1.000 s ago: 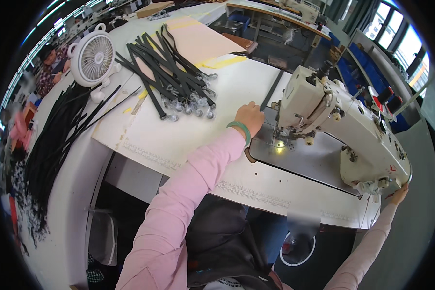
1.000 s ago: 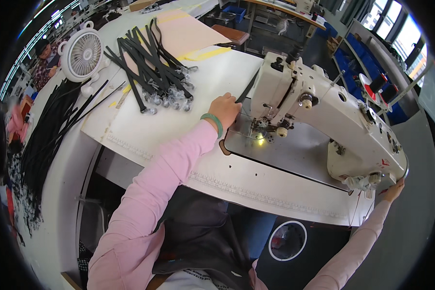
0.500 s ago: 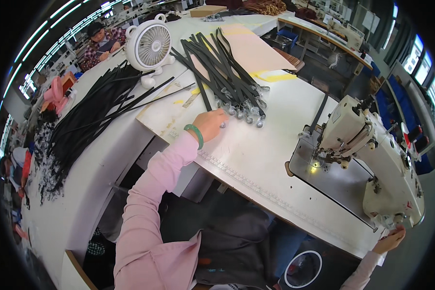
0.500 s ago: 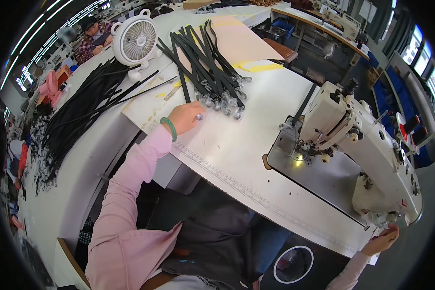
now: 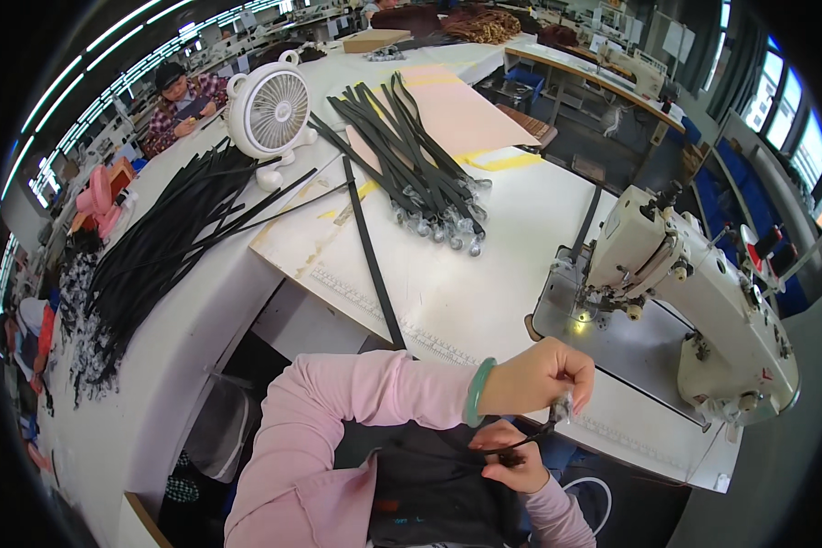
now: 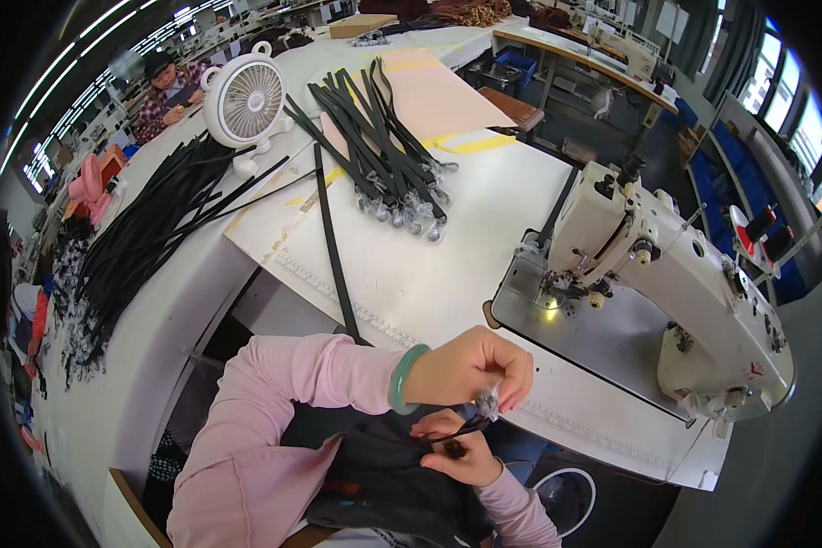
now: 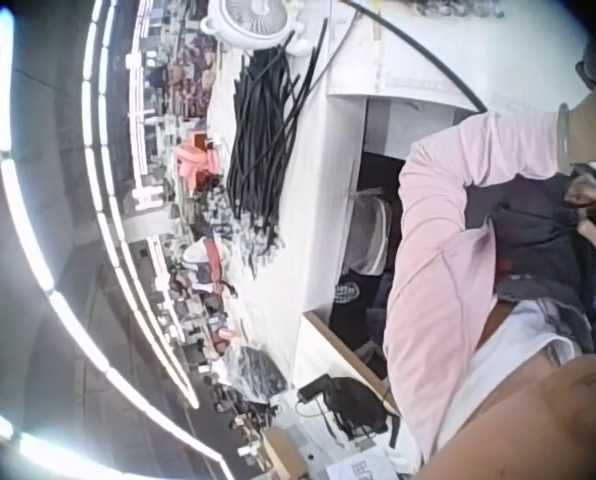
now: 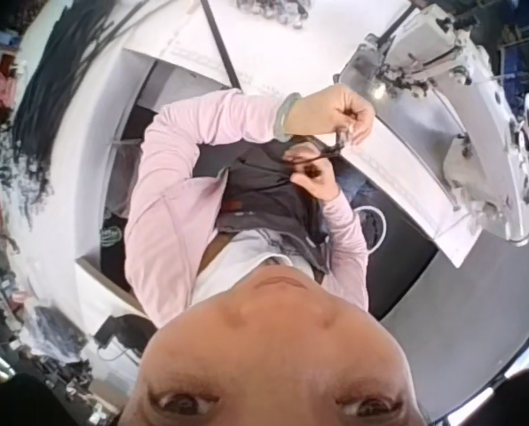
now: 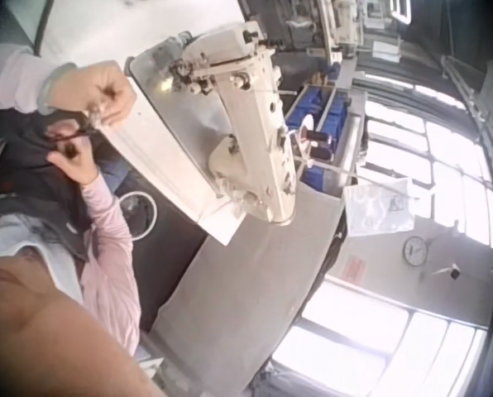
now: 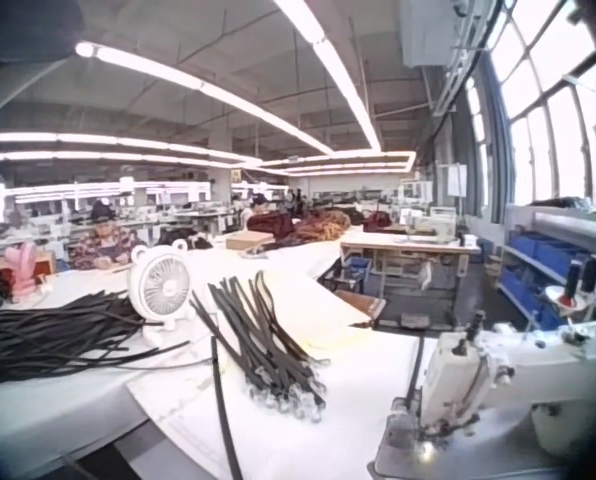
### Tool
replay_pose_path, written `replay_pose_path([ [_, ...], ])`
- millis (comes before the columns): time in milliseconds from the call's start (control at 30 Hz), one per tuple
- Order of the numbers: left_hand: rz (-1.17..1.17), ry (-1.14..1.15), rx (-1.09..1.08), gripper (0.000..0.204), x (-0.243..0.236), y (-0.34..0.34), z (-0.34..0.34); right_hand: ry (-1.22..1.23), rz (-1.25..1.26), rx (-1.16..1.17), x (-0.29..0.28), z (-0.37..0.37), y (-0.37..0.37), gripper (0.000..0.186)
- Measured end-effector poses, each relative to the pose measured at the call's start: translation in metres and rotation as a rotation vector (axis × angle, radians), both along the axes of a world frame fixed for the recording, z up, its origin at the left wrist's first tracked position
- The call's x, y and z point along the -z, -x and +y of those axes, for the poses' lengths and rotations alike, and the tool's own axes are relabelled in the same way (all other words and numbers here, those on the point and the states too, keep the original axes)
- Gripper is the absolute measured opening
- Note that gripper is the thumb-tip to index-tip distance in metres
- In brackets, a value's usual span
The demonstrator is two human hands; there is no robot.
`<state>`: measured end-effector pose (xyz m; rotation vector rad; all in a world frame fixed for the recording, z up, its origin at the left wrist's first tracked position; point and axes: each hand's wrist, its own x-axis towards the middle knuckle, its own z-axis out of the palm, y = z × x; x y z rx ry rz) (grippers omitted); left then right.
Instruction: The person operates an industrial sewing machine to stitch long black straps. They feed the straps through the machine one at a time, guiding them with both hands, and then place the finished pieces onto a pile on the table.
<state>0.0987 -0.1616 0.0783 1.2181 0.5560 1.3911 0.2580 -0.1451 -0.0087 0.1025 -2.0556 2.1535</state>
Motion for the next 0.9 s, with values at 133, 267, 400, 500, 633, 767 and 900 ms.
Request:
replay_pose_path([
  [133,0.129,0.082,-0.141,0.018,0.011,0.053,0.056,0.071,0.246,-0.066,0.017,-0.009,-0.015,0.015],
  [267,0.500,0.157,-0.409,0.014,0.050,0.122,0.085,0.788,-0.194,-0.126,0.032,-0.030,-0.039,0.014],
  [400,1.069,0.018,-1.033,0.034,0.075,0.140,0.073,0.516,-0.189,0.455,0.035,-0.040,-0.019,0.020],
  [500,1.339,-0.161,-1.015,0.050,0.049,0.108,0.036,0.496,-0.211,0.528,0.021,-0.029,-0.016,0.021],
  [633,1.624,-0.220,-0.685,0.049,0.054,0.071,0.006,0.493,-0.147,0.495,0.023,-0.027,-0.019,0.017],
  [767,1.588,-0.225,-0.682,0.052,0.078,0.072,0.036,0.443,-0.102,0.524,0.018,-0.028,-0.016,0.016],
  [900,1.632,-0.417,-0.648,0.051,0.088,0.066,0.077,0.282,-0.053,0.537,0.004,-0.018,-0.015,0.017],
])
